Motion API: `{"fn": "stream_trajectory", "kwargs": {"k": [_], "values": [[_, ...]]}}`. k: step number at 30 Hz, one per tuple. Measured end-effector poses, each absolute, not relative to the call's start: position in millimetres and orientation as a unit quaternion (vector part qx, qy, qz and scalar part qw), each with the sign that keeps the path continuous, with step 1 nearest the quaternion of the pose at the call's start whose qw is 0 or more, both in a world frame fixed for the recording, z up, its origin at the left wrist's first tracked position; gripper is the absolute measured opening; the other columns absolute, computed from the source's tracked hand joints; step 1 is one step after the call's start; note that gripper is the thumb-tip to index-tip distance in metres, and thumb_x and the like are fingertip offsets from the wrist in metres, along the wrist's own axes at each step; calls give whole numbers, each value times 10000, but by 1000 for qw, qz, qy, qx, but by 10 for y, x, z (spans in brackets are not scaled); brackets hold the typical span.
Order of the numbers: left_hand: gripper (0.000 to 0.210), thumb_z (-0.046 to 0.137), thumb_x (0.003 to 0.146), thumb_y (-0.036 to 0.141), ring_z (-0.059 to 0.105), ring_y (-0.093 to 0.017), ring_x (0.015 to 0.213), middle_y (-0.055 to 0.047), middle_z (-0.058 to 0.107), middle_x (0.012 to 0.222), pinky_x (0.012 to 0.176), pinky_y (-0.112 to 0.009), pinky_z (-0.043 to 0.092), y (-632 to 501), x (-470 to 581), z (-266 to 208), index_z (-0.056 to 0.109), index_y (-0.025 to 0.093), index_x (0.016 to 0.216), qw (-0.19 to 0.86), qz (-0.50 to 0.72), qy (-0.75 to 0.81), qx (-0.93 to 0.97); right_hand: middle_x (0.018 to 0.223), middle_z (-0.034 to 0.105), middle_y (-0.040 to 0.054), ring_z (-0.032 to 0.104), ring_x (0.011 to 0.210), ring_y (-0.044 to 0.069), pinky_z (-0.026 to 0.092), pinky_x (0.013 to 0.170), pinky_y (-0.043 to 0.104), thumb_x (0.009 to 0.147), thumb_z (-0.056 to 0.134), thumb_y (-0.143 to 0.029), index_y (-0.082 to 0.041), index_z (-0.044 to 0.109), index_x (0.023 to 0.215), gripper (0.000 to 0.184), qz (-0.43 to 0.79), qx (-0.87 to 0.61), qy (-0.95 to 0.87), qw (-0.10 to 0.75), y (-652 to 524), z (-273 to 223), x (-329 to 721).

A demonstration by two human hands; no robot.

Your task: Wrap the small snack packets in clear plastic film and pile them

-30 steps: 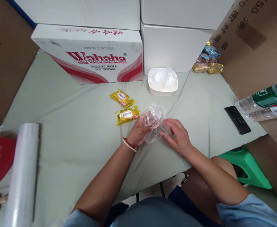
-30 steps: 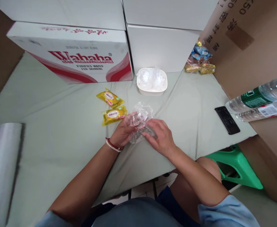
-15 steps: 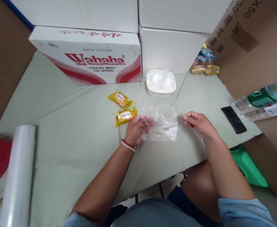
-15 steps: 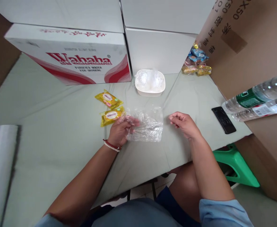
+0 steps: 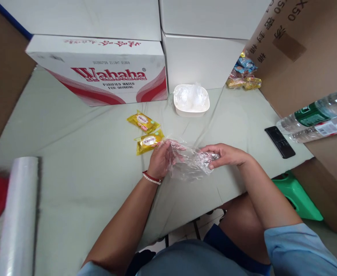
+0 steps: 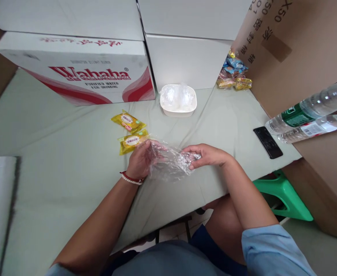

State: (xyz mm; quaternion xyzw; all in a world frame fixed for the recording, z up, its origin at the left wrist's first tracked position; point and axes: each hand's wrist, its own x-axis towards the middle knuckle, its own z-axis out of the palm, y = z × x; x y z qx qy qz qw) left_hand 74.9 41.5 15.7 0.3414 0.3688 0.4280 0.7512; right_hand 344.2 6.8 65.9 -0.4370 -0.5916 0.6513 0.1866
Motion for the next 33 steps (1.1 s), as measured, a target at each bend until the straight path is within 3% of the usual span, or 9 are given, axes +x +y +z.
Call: {"fn": "stream_trajectory", "kwargs": {"k": [7, 10, 13, 17, 20, 23, 27, 31, 33], "values": [[593, 759, 759, 743, 615, -152, 455, -48, 732, 702, 370, -231, 340, 449, 765, 116, 661, 179, 916, 710, 435, 426, 354, 826, 716, 19, 674, 799, 157, 566, 817, 318, 743, 908, -507, -196, 731, 846, 372, 555, -574, -456, 392, 37, 688, 3934], [577, 742, 787, 720, 604, -149, 444, -64, 751, 733, 360, -232, 328, 434, 756, 139, 683, 172, 960, 730, 411, 404, 368, 1143, 733, 61, 672, 1133, 225, 534, 1033, 416, 807, 835, -605, -249, 733, 1087, 464, 518, -569, -445, 458, 121, 552, 3817], [609, 736, 802, 719, 543, -123, 394, -80, 779, 811, 337, -242, 321, 404, 724, 180, 715, 171, 1068, 775, 354, 366, 373, 1473, 622, 86, 450, 1502, 255, 303, 1265, 496, 795, 849, -610, -333, 510, 1512, 841, 547, -486, -532, 426, 197, 393, 3544], [687, 755, 789, 729, 505, -111, 357, -76, 795, 867, 312, -244, 294, 372, 686, 213, 721, 184, 1207, 809, 324, 318, 373, 1255, 739, 74, 441, 1515, 239, 305, 1255, 484, 702, 964, -414, -300, 339, 1637, 1131, 638, -383, -598, 297, 174, 232, 3272], [725, 765, 774, 745, 487, -97, 352, -87, 804, 934, 312, -239, 291, 382, 683, 212, 711, 197, 1245, 811, 342, 310, 359, 995, 761, 16, 701, 1099, 197, 521, 1009, 370, 735, 939, -350, -242, 597, 1442, 793, 691, -369, -563, 265, 115, 254, 3285], [722, 770, 775, 745, 484, -81, 388, -103, 805, 992, 327, -220, 292, 413, 697, 210, 701, 195, 1238, 783, 384, 342, 351, 910, 746, 9, 679, 783, 128, 536, 784, 275, 765, 916, -358, -177, 746, 1093, 412, 703, -407, -513, 278, 94, 388, 3421], [690, 766, 784, 743, 415, -59, 397, -98, 801, 960, 344, -208, 261, 433, 726, 214, 692, 189, 1189, 750, 418, 368, 358, 803, 695, -15, 639, 743, 111, 505, 732, 234, 741, 931, -304, -174, 715, 850, 275, 680, -433, -469, 359, 108, 520, 3538], [669, 726, 819, 746, 362, -57, 389, -93, 798, 923, 350, -213, 255, 417, 756, 197, 672, 183, 1175, 747, 415, 368, 366, 1117, 722, 46, 679, 955, 169, 563, 832, 298, 732, 905, -273, -196, 688, 864, 265, 685, -398, -390, 469, 103, 533, 3449], [667, 712, 829, 751, 352, -58, 385, -90, 797, 914, 345, -212, 244, 411, 766, 179, 662, 186, 1179, 745, 417, 370, 367, 1201, 719, 78, 656, 819, 133, 559, 696, 261, 709, 890, -237, -188, 652, 834, 273, 700, -388, -356, 482, 92, 540, 3393]]}}
